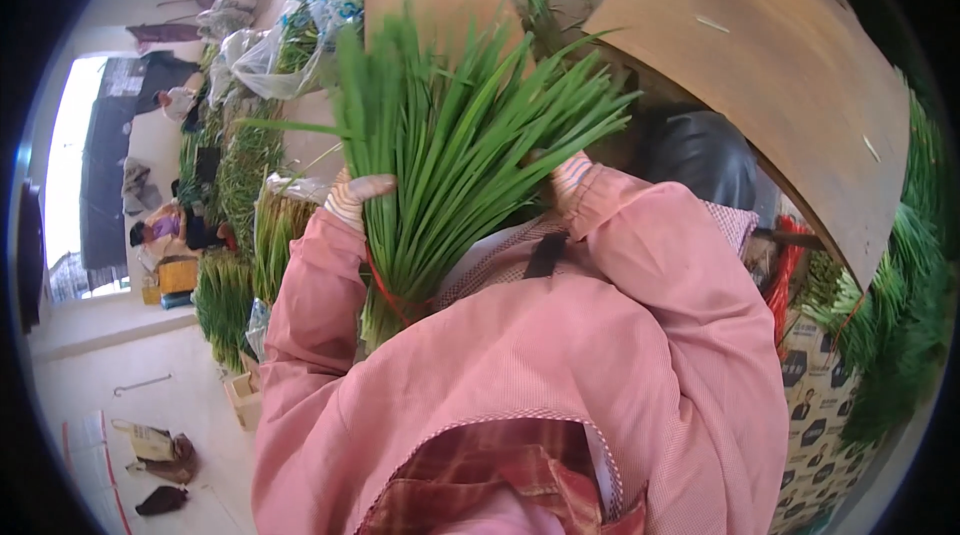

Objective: The person bundles a handful of green stalks and secures them with a red tie. They then take stalks from a plastic bag, peel away outer layers and yellowing leaves by hand, and place the cleaned stalks on a cardboard sheet.

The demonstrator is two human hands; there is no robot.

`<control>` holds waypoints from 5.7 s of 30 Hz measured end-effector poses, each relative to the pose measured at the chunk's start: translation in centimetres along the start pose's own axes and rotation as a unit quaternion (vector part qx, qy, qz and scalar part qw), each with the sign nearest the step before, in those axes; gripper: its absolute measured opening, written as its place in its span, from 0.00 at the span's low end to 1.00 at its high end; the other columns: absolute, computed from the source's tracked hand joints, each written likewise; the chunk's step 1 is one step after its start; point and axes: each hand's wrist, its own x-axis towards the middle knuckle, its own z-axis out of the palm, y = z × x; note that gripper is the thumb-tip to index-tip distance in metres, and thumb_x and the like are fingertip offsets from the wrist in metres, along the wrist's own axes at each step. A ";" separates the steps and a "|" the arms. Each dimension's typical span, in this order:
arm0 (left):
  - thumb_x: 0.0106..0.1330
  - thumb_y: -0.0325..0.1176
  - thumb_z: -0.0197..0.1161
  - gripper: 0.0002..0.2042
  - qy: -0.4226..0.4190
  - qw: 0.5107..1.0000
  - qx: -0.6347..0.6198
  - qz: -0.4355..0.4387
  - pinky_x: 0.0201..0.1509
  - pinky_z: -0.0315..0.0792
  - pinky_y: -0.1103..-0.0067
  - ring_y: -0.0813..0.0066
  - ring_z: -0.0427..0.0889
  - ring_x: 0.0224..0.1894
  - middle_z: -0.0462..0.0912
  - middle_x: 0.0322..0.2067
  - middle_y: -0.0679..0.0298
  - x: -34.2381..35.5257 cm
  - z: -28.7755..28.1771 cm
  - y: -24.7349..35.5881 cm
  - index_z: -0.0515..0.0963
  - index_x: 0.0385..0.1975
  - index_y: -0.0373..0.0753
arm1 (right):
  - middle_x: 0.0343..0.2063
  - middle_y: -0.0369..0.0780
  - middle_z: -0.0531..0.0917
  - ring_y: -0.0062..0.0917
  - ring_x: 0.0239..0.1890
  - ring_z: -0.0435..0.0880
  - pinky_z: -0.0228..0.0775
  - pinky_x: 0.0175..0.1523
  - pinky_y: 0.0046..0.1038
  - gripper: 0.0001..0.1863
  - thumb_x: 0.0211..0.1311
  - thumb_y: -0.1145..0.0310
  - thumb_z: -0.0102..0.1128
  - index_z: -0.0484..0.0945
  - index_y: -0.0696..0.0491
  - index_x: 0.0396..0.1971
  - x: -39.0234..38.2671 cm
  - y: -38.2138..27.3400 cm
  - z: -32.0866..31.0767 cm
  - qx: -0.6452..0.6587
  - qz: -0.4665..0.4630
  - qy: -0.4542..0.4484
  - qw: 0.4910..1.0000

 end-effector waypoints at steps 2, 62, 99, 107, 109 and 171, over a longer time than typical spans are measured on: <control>0.44 0.25 0.60 0.22 0.046 0.998 -0.046 0.004 0.42 0.74 0.70 0.63 0.77 0.36 0.77 0.36 0.57 -1.6 0.6 0.6 0.69 0.44 0.34 | 0.39 0.43 0.76 0.36 0.42 0.75 0.67 0.48 0.42 0.22 0.40 0.72 0.61 0.71 0.59 0.41 -0.1 1.3 -1.5 -0.038 -0.037 0.103 0.993; 0.39 0.37 0.67 0.35 -0.352 0.501 0.605 0.509 0.59 0.54 0.69 0.60 0.60 0.57 0.62 0.53 0.57 10.5 48.9 -3.7 0.61 0.53 0.50 | 0.45 0.40 0.73 0.33 0.45 0.72 0.65 0.51 0.39 0.32 0.43 0.51 0.63 0.67 0.53 0.48 -50.1 1.8 -12.8 0.205 -0.651 0.486 0.546; 0.34 0.47 0.66 0.39 -0.327 0.470 0.634 0.520 0.59 0.45 0.56 0.51 0.54 0.58 0.58 0.54 0.52 13.6 51.4 -4.6 0.61 0.54 0.50 | 0.40 0.47 0.76 0.39 0.41 0.74 0.65 0.45 0.27 0.21 0.49 0.64 0.57 0.68 0.55 0.43 -41.8 7.6 -36.4 -0.191 0.048 0.824 0.530; 0.47 0.55 0.57 0.34 -0.403 0.490 0.523 0.569 0.61 0.42 0.61 0.53 0.53 0.59 0.57 0.55 0.52 16.6 59.0 -4.6 0.60 0.55 0.49 | 0.49 0.48 0.68 0.38 0.52 0.67 0.61 0.53 0.30 0.29 0.50 0.64 0.56 0.60 0.55 0.53 -40.3 6.6 -35.1 -0.162 0.171 0.776 0.585; 0.48 0.56 0.54 0.33 -0.368 0.420 0.610 0.562 0.62 0.38 0.60 0.57 0.52 0.60 0.57 0.57 0.56 17.6 61.0 -3.9 0.59 0.56 0.51 | 0.49 0.48 0.69 0.35 0.51 0.68 0.58 0.55 0.27 0.27 0.50 0.65 0.55 0.62 0.52 0.52 -40.4 7.6 -35.7 -0.179 0.174 0.773 0.582; 0.44 0.29 0.65 0.24 0.070 0.868 0.438 0.224 0.56 0.59 0.73 0.59 0.66 0.50 0.66 0.48 0.53 9.8 13.1 -8.9 0.68 0.45 0.35 | 0.53 0.47 0.62 0.42 0.56 0.59 0.50 0.58 0.42 0.32 0.50 0.50 0.51 0.59 0.49 0.53 -9.5 -29.6 -11.1 -0.909 -0.104 0.339 0.220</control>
